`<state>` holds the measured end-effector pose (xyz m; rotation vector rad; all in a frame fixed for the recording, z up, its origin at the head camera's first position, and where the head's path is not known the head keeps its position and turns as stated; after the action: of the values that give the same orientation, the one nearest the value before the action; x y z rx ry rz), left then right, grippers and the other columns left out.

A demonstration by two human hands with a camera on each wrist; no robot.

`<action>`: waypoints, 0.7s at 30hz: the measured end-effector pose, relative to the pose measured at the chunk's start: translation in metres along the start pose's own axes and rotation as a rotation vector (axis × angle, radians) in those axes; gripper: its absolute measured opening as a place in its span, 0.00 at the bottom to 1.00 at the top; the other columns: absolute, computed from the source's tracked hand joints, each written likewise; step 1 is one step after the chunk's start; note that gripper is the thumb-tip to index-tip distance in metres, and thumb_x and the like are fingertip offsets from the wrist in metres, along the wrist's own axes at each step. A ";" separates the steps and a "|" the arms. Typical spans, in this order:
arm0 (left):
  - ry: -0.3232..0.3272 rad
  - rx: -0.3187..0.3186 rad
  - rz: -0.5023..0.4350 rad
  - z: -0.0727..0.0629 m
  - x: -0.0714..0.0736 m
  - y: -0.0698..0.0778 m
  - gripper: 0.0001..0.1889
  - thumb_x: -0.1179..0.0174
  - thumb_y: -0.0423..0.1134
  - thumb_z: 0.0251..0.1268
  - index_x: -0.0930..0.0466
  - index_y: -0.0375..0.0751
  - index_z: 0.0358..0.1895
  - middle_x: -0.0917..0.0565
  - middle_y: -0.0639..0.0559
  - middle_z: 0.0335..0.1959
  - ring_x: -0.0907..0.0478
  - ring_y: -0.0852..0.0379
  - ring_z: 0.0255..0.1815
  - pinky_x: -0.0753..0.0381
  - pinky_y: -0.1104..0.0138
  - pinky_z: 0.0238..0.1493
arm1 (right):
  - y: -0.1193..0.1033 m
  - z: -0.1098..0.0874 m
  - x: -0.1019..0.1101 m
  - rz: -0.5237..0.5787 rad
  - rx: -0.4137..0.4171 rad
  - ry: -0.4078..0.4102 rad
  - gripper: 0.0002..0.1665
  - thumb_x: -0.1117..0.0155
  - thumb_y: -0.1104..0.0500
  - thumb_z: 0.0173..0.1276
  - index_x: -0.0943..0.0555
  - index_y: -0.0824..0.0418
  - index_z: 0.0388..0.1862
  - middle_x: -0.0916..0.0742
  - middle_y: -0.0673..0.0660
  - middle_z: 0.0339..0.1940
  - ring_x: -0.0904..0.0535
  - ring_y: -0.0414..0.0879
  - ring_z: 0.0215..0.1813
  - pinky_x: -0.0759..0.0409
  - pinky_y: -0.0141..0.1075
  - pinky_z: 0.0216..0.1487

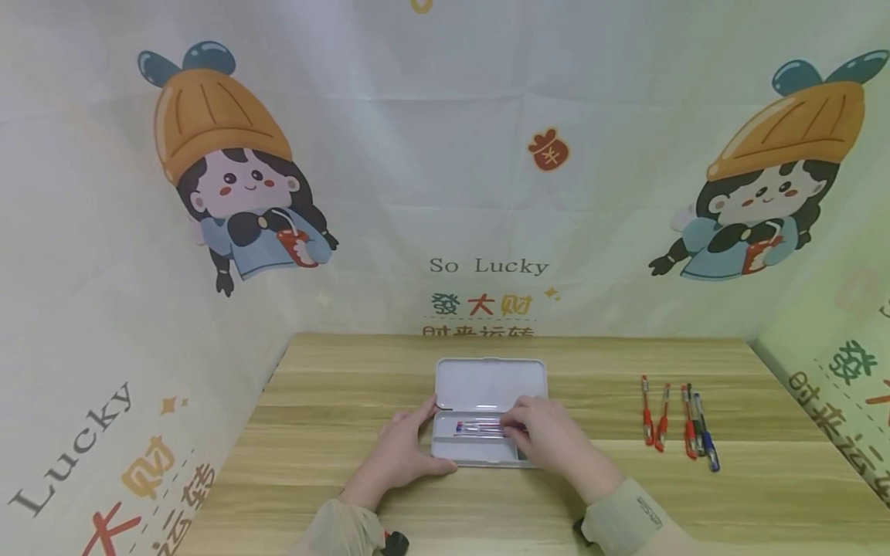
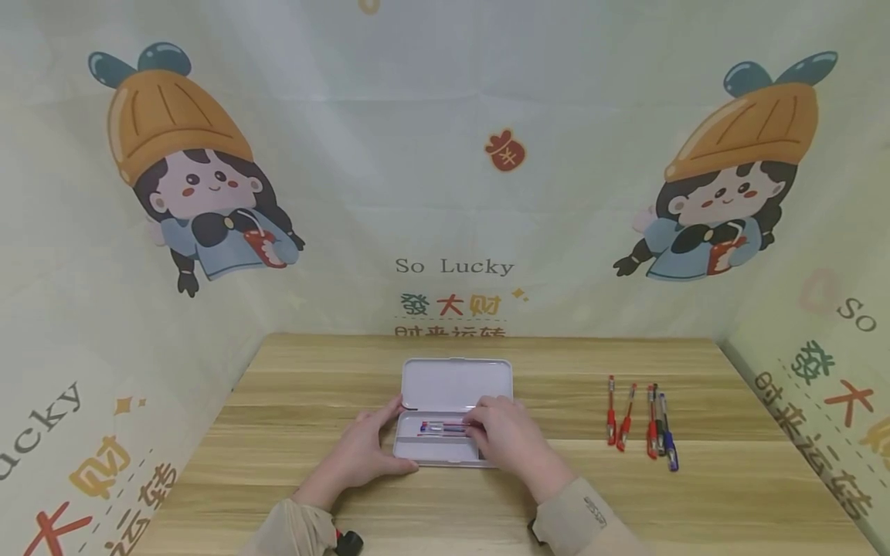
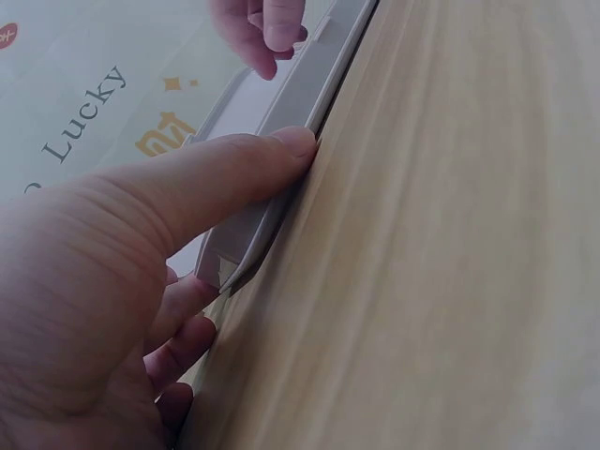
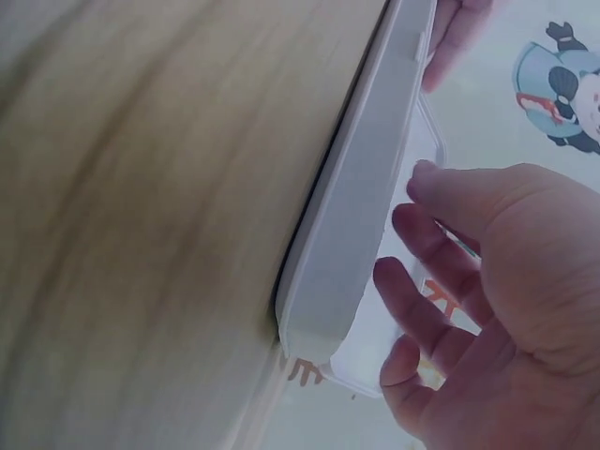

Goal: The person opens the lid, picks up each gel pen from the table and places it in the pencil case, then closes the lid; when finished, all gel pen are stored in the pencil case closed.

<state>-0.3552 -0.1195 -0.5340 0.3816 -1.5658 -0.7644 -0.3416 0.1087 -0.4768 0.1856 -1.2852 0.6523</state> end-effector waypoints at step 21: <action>0.013 -0.019 0.002 -0.001 0.002 0.005 0.67 0.10 0.56 0.41 0.38 0.47 0.88 0.21 0.38 0.75 0.25 0.39 0.69 0.21 0.39 0.70 | 0.041 -0.019 0.029 0.239 -0.225 0.205 0.17 0.28 0.60 0.77 0.12 0.60 0.61 0.08 0.57 0.49 0.12 0.53 0.53 0.10 0.53 0.59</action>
<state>-0.3537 -0.1175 -0.5296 0.3704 -1.5449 -0.7737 -0.3447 0.1611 -0.4649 -0.2177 -1.1808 0.7039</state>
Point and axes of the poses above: each hand's wrist, its own z-axis towards the middle knuckle, its own x-axis out of the back of the hand, y = z × x, the point moved 8 cm from there along z, towards the middle knuckle
